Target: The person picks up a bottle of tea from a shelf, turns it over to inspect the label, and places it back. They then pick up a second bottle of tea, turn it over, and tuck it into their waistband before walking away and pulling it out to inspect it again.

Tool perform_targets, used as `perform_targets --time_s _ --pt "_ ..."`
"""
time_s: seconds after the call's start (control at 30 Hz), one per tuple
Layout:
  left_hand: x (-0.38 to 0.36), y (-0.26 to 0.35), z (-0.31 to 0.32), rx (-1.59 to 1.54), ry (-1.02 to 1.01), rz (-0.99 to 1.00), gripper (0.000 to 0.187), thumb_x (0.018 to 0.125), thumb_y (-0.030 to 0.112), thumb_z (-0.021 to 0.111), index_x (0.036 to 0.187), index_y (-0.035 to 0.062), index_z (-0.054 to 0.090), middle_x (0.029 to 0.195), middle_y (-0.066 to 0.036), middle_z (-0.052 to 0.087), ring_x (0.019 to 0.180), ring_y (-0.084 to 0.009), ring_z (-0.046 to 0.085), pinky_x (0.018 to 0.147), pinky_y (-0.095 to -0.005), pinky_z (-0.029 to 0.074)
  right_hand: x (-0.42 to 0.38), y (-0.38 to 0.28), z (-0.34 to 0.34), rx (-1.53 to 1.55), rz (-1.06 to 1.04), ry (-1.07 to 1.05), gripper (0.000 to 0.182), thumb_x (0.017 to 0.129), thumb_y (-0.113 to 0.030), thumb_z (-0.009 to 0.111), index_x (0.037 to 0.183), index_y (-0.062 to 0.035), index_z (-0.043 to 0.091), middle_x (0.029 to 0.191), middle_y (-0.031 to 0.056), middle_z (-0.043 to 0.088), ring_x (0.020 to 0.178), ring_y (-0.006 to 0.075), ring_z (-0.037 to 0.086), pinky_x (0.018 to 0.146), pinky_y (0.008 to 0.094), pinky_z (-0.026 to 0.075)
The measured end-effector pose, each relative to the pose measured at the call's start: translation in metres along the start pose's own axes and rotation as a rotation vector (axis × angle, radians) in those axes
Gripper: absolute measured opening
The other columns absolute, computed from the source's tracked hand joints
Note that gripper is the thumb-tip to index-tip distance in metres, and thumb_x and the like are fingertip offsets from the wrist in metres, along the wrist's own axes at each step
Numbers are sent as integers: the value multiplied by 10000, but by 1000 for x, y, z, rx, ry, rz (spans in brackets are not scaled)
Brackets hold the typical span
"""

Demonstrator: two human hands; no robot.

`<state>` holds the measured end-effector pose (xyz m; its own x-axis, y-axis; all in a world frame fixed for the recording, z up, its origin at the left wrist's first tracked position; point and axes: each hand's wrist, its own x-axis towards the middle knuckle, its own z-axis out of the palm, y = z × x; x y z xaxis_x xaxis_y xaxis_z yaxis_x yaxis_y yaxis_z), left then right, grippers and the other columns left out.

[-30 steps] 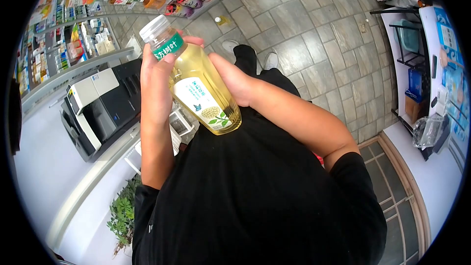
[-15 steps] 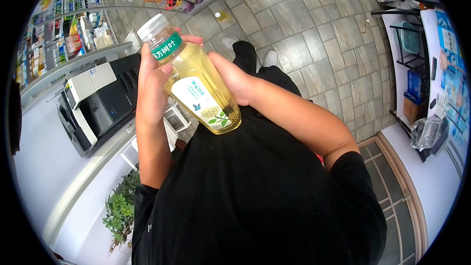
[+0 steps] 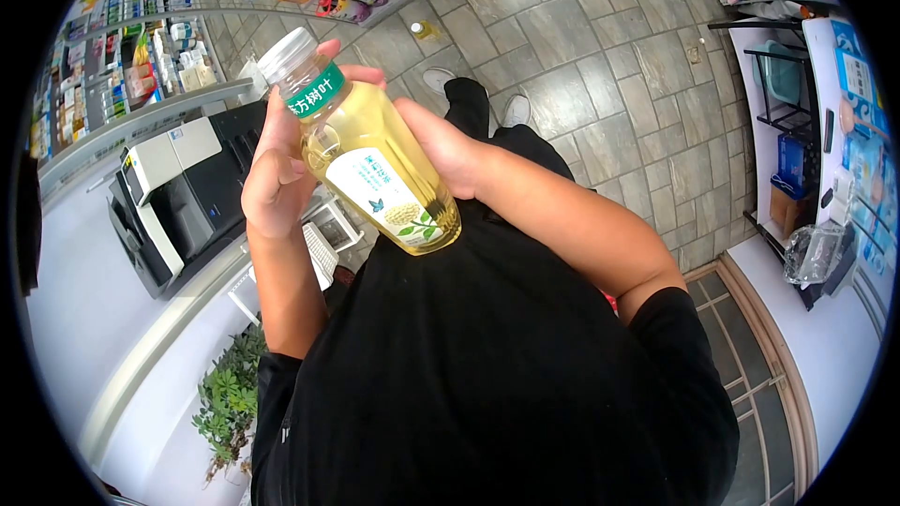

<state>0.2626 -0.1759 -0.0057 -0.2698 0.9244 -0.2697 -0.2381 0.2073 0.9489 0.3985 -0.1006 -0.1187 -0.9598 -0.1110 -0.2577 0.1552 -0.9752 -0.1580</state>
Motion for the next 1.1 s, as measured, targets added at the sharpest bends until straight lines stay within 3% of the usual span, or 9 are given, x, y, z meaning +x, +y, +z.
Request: perform_targets --time_s 0.07,0.2,0.27,0.33,0.53,1.0,1.07,1.1 --pt "0 -2 -1 -29 -16 6 1059 565 224 483 1554 -69 244 1412 -334 493 1334 -384 517 1141 -442 400 1 -1 1 -17 16 -8 669 1056 -579 253 1442 -83 483 1225 158 676 937 308 734 732 483 634" --pt "-7 -5 0 -45 -32 7 1087 546 161 485 1575 -57 214 1447 -329 463 1367 -371 492 1172 -430 357 -2 -1 2 -27 31 -31 673 1050 -593 264 1419 -82 502 1181 160 691 879 321 742 717 484 638" --pt "-9 -4 -3 -43 -43 20 1105 534 128 486 1585 -50 198 1459 -323 455 1383 -364 479 1182 -423 339 -6 -1 2 23 38 -46 505 1070 -381 294 1332 -74 598 1221 84 707 1046 177 701 897 357 573" --pt "-8 -1 -11 21 -164 31 1135 539 53 487 1613 -18 125 1508 -305 406 1424 -350 437 1192 -417 310 -5 1 -3 45 43 -92 509 1071 -386 296 1342 -75 594 1232 84 704 1057 178 700 904 359 572" --pt "-8 -3 -21 55 -266 3 1175 571 -3 523 1636 38 27 1566 -282 329 1457 -347 400 1193 -428 296 -6 -2 -5 32 80 -148 541 1080 -424 284 1382 -83 575 1273 78 691 1099 182 692 935 363 563" --pt "-4 0 -9 182 -187 -31 1115 587 44 549 1617 20 121 1502 -211 438 1412 -285 452 1172 -378 324 -10 -7 -3 62 75 -159 553 1082 -446 286 1393 -86 568 1283 77 687 1104 181 694 941 359 566" --pt "-3 -1 -7 206 -182 -19 1108 591 54 553 1614 18 130 1499 -208 442 1403 -283 460 1170 -379 327 -10 -9 7 -8 97 34 775 1019 -669 258 1354 -41 565 1128 176 710 856 351 741 739 493 625" --pt "-2 -1 -5 198 -168 -23 1098 596 58 554 1612 16 138 1497 -208 445 1397 -282 464 1170 -379 329 -10 -9 2 -7 97 34 775 1019 -669 258 1354 -41 565 1128 176 710 856 351 741 739 493 625"
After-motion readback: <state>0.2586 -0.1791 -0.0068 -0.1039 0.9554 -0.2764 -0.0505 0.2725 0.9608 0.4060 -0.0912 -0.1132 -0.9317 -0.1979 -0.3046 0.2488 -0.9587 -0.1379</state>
